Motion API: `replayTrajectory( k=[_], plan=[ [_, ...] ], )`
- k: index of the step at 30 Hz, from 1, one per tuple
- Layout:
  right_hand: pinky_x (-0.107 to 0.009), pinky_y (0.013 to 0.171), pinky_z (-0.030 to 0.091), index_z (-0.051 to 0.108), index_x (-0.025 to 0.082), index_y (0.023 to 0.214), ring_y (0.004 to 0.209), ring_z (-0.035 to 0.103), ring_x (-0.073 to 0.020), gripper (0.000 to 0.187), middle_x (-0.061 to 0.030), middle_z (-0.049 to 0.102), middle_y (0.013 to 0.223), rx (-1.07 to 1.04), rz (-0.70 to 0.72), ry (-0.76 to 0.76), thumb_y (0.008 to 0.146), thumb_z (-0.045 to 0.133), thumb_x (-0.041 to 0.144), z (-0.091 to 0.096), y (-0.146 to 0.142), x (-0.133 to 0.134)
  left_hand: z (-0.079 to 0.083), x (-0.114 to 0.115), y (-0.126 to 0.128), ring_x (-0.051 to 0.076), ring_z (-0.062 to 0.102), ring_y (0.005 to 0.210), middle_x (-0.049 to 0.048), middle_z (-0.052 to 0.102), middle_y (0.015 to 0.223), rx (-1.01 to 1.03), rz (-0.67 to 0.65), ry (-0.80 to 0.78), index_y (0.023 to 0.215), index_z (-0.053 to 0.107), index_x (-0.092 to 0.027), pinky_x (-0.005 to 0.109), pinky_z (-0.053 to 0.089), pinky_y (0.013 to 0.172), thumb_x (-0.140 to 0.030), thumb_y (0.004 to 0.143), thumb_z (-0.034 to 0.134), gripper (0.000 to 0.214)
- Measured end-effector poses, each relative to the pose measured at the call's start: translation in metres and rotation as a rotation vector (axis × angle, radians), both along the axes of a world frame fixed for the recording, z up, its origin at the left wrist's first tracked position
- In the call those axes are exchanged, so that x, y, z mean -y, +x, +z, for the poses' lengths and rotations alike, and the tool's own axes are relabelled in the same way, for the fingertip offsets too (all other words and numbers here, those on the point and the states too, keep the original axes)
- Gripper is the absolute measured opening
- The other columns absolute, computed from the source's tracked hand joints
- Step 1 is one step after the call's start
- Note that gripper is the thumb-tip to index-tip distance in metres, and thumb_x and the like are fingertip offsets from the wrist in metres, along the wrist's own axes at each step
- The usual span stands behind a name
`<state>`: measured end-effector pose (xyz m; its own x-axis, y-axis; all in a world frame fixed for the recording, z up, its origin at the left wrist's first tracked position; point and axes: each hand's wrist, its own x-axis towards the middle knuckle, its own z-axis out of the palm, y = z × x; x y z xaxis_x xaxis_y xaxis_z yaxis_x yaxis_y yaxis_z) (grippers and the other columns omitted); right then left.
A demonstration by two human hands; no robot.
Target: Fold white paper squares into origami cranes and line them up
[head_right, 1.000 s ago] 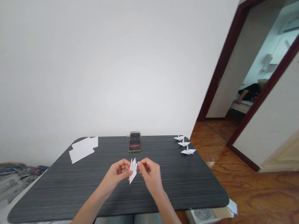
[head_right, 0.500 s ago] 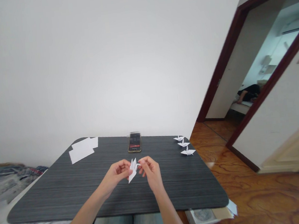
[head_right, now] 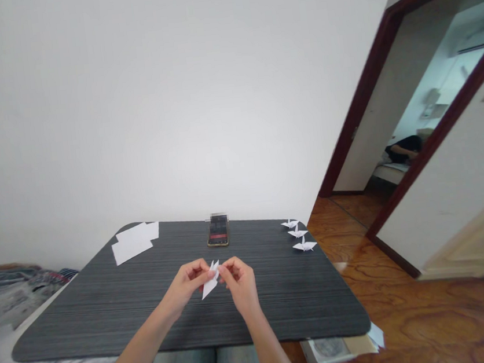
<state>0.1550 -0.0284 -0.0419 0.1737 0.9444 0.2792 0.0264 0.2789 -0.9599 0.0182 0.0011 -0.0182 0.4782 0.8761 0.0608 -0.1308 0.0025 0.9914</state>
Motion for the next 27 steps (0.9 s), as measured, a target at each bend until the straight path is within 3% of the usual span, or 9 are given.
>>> replayTrajectory(
  k=[11, 20, 27],
  plan=[
    [-0.019, 0.042, 0.033, 0.057, 0.015, 0.065, 0.045, 0.045, -0.0087, 0.021, 0.0030, 0.050, 0.049, 0.043, 0.003, 0.007, 0.075, 0.056, 0.033, -0.0003, 0.0014, -0.0003, -0.0025, -0.0020, -0.0002, 0.009, 0.045, 0.054, -0.0009, 0.056, 0.057, 0.001, 0.018, 0.033, 0.060, 0.057, -0.012, 0.020, 0.031, 0.053, -0.036, 0.064, 0.067, 0.026],
    [-0.018, 0.038, 0.035, 0.055, 0.016, 0.064, 0.040, 0.045, -0.0072, 0.020, 0.0039, 0.051, 0.047, -0.009, 0.073, -0.032, 0.074, 0.057, 0.033, 0.0016, -0.0030, 0.0003, -0.0020, 0.0000, 0.0041, 0.008, 0.041, 0.047, -0.0029, 0.051, 0.049, 0.070, 0.077, -0.025, 0.057, 0.055, -0.012, 0.020, 0.030, 0.048, -0.037, 0.061, 0.069, 0.029],
    [-0.020, 0.046, 0.046, 0.053, 0.016, 0.064, 0.046, 0.053, -0.0094, 0.021, 0.0014, 0.058, 0.052, -0.157, 0.038, -0.014, 0.073, 0.059, 0.034, 0.0027, -0.0035, -0.0009, -0.0048, 0.0036, 0.0003, 0.013, 0.053, 0.072, 0.0029, 0.059, 0.080, 0.052, 0.219, 0.072, 0.093, 0.056, -0.015, 0.021, 0.040, 0.062, -0.034, 0.064, 0.068, 0.037]
  ],
)
